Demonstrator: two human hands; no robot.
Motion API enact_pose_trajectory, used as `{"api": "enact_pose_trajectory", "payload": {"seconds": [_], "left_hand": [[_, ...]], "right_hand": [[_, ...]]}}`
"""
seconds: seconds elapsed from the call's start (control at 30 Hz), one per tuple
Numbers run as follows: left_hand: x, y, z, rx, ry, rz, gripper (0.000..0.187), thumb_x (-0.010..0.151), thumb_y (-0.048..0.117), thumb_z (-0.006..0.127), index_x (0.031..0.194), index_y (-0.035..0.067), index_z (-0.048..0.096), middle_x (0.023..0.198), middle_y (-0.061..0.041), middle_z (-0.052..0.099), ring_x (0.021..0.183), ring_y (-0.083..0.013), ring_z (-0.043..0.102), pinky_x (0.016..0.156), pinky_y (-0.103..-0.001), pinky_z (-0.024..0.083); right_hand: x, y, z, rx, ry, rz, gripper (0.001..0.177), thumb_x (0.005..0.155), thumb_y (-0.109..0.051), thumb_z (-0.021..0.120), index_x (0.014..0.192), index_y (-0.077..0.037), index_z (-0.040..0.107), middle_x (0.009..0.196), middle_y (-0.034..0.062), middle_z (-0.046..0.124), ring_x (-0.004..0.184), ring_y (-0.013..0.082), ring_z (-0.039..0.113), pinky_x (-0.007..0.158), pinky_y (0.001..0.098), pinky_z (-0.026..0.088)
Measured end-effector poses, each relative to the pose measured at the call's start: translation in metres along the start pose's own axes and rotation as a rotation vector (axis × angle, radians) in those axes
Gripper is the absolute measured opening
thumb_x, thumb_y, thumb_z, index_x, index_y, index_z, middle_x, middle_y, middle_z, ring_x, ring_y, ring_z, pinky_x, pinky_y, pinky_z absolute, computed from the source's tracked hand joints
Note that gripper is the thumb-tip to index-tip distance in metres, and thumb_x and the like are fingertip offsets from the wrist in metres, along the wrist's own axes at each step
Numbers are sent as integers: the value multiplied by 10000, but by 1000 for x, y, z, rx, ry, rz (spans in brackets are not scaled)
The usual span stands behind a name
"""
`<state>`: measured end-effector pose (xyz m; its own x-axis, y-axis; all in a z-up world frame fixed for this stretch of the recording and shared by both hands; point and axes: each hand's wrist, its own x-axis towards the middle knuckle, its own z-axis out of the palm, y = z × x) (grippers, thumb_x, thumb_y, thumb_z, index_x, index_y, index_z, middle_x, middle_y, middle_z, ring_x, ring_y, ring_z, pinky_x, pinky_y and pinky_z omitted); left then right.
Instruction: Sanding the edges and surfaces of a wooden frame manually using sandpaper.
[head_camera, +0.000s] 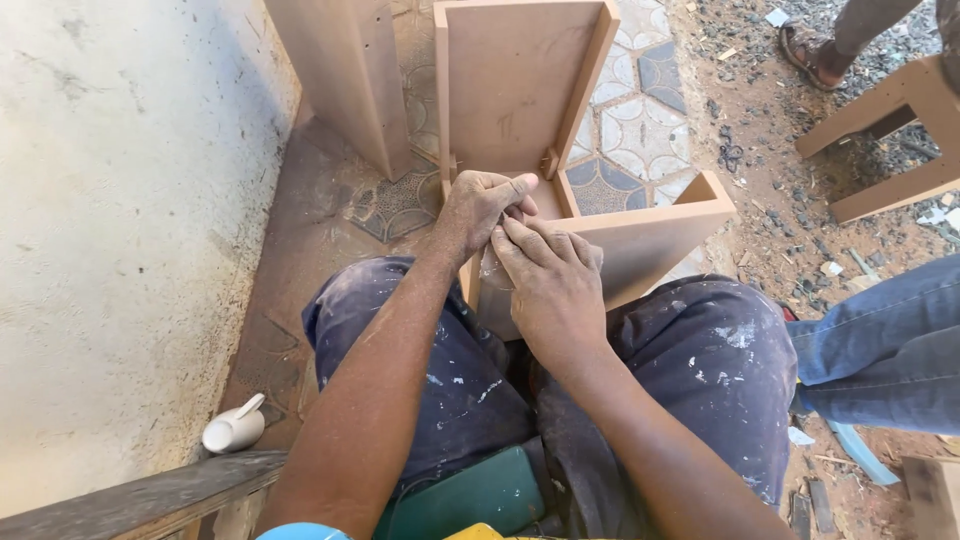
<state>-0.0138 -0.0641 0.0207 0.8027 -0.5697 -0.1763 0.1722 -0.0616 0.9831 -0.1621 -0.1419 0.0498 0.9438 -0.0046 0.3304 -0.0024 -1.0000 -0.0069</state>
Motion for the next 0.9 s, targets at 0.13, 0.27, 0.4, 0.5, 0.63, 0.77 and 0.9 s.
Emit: {"api": "enact_pose_trajectory", "payload": {"seconds": [0.13,0.27,0.4,0.5,0.63,0.77,0.9], "left_hand": [[4,-8,-5,24,15,57,371,908,379,681,739,67,789,499,-55,596,449,-63,523,420,-155,384],[8,-16,0,18,53,45,365,888,393,702,698,93,784,447,-58,563,422,-68,490,406,-169,363],[19,-29,6,76,69,57,344,882,395,712,688,120,784,442,-65,568,422,-89,502,409,-193,386],[21,-33,5,84,131,33,347,872,400,705,660,133,771,410,-62,514,422,-90,439,426,-210,340],[25,-40,5,97,152,80,394,897,477,677,681,163,777,421,-53,531,431,-95,446,450,-220,356],[19,-36,3,-7,151,120,452,919,520,642,754,120,772,448,-70,544,463,-88,462,465,-205,343],[11,-30,10,-30,173,106,455,899,539,654,746,127,772,431,-72,536,448,-94,472,471,-200,367]], "right_hand": [[-10,33,-9,101,37,8,690,716,24,528,1307,-289,698,1319,-60,658,1283,200,547,1028,384,377],[-36,97,-12,-15,109,187,594,808,67,527,1216,-295,763,1268,-106,716,1275,160,594,1061,350,380],[-38,91,-18,42,154,267,529,868,34,568,1221,-308,764,1245,-131,718,1256,133,588,1075,328,341],[-31,79,-13,-61,123,247,583,800,28,534,1229,-305,747,1294,-114,707,1269,141,587,1047,335,363],[-3,51,-19,76,18,57,640,714,32,511,1218,-298,728,1266,-120,705,1262,148,593,1048,372,370],[18,77,-21,206,-88,-111,677,726,98,458,1205,-275,757,1241,-50,741,1259,197,630,1116,464,329],[32,124,-46,13,-370,70,445,923,-68,526,1223,-310,748,1285,4,721,1273,298,611,1148,567,301]]}}
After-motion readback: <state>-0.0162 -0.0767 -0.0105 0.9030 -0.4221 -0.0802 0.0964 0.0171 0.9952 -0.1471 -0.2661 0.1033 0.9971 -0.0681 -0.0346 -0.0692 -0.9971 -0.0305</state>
